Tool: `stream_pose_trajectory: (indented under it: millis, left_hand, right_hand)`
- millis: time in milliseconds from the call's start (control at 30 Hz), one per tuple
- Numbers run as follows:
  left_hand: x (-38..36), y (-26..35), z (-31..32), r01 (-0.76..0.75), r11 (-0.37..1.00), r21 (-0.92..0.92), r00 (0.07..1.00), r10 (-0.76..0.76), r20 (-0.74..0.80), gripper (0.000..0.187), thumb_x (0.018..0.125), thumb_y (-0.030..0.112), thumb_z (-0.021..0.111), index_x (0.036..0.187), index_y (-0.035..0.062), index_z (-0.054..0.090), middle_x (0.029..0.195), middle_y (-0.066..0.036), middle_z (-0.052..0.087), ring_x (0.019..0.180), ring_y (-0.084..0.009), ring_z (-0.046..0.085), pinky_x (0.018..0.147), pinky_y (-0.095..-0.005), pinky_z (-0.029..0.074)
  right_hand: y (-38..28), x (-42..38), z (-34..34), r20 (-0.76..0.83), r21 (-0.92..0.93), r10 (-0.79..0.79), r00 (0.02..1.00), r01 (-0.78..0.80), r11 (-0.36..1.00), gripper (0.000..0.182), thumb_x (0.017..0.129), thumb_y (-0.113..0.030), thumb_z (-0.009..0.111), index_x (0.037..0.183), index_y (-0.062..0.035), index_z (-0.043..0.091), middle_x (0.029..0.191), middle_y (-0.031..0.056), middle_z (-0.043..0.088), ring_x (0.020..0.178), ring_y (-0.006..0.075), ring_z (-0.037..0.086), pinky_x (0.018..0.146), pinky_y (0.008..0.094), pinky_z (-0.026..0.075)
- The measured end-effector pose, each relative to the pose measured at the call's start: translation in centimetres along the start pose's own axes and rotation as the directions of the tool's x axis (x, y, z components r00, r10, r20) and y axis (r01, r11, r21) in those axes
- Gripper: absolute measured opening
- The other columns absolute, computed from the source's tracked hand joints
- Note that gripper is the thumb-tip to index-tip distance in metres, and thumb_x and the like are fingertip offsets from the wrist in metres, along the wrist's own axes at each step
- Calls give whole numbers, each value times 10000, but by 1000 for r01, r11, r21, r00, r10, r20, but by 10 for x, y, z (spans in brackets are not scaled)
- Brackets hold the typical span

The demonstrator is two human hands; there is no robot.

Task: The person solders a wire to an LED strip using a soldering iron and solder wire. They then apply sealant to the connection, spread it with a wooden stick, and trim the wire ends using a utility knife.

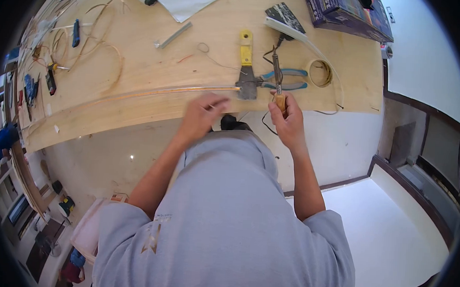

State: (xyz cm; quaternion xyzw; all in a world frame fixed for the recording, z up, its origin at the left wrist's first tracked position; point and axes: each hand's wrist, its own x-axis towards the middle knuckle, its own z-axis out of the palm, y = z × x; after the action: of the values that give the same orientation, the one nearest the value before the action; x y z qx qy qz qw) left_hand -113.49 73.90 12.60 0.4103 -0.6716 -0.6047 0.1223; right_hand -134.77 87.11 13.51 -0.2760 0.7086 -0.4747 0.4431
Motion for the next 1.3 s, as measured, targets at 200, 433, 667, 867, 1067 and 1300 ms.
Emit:
stream_pose_trajectory:
  millis: [200, 433, 667, 867, 1067, 1300]
  left_hand:
    - [-21, 11, 45, 176, 804, -567, 983, -112, 146, 373, 1018, 277, 565, 1246, -15, 606, 1019, -21, 674, 939, -89, 587, 828, -260, 489]
    - [-30, 10, 21, 137, 812, -568, 986, -165, 3, 312, 1004, 275, 590, 1080, -19, 663, 925, -19, 684, 840, -69, 585, 765, -236, 487]
    - [-35, 3, 15, 222, 902, -370, 973, -232, 18, 305, 923, 293, 687, 1023, 5, 695, 855, -28, 699, 826, -68, 588, 757, -254, 489]
    - [-52, -2, 2, -24, 969, -247, 987, -17, -162, 324, 912, 237, 677, 1124, -8, 671, 1020, -120, 705, 962, -166, 649, 843, -303, 510]
    - [-101, -96, -64, 161, 986, -34, 745, -144, -651, 304, 912, 238, 658, 1121, 18, 683, 885, -139, 715, 758, -188, 673, 702, -327, 535]
    - [-139, -165, -248, 299, 945, -131, 252, -211, -944, 249, 924, 245, 653, 1001, 19, 723, 694, -56, 662, 621, -103, 580, 601, -285, 486]
  right_hand:
    - [-3, -10, 47, 186, -332, -459, 869, 495, 803, 564, 876, -25, 606, 1416, -3, 445, 1020, 150, 553, 878, 277, 584, 767, 352, 491]
    - [-19, -17, 73, 313, -221, -351, 882, 427, 877, 638, 869, -58, 644, 1452, -11, 389, 1242, 218, 543, 1119, 400, 562, 927, 403, 479]
    - [-1, -19, 72, 371, -99, -182, 911, 233, 967, 587, 899, -78, 655, 1427, 17, 418, 1201, 209, 636, 1040, 266, 663, 873, 345, 525]
    - [-15, -4, 79, 319, -252, -291, 902, 376, 891, 460, 944, -61, 567, 1371, 64, 450, 1204, 239, 611, 1092, 328, 608, 940, 368, 465]
    - [-71, 32, 95, 397, -339, -338, 853, 479, 810, 368, 961, -62, 547, 1314, 40, 522, 1181, 218, 634, 1076, 343, 615, 930, 372, 464]
    - [-63, 34, 121, 253, -432, -271, 929, 359, 827, 317, 964, -75, 577, 1263, 26, 540, 912, 69, 593, 680, 115, 519, 613, 268, 449]
